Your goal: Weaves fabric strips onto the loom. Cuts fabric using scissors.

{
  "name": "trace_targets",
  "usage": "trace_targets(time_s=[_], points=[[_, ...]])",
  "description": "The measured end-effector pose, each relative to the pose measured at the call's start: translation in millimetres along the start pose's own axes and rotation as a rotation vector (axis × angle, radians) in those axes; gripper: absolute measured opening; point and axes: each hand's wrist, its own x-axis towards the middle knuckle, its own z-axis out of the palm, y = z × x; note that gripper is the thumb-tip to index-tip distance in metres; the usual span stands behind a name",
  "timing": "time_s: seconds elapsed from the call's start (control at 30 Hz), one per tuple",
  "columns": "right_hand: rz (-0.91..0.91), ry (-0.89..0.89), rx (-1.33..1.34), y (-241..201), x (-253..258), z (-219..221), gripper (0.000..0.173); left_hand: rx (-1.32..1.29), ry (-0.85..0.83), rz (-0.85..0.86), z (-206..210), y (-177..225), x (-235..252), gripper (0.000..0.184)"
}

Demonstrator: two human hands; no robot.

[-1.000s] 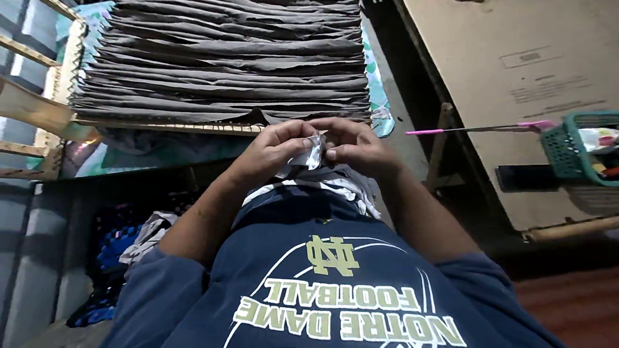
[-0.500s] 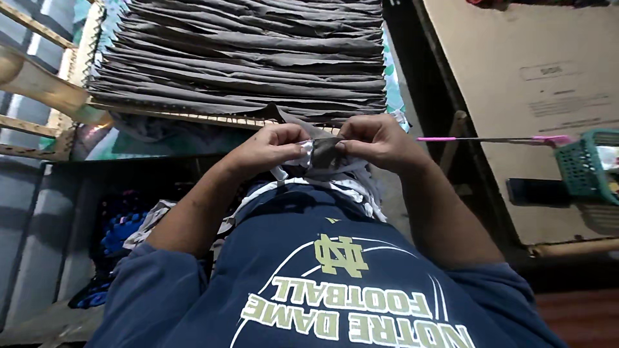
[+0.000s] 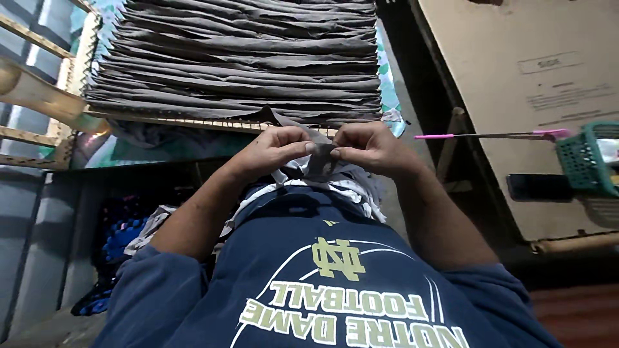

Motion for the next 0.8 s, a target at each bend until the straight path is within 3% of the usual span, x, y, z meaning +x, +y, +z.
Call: trace_targets(time_s=[0.13, 0.33, 0.53, 0.8], points=[[-0.008, 0.019, -0.005, 0.4, -1.4, -0.4, 0.007, -0.025, -0.041, 0.021, -0.8, -3.2, 1.4, 0.008], [-0.016, 0.026, -0.002, -2.6, -1.9, 0.2, 0.008, 0.05, -0.016, -0.09, 3.5, 2.9, 1.0, 0.013], [-0.025, 0.022, -0.033, -1.9, -2.4, 0.6, 0.009, 0.174, 0.028, -0.083, 3.8, 4.8, 0.5, 0.003], [-0.009, 0.058, -0.096, 0.4, -4.3, 0.4, 0.015, -0.115, 0.062, -0.099, 5.2, 3.3, -0.7, 0.007]])
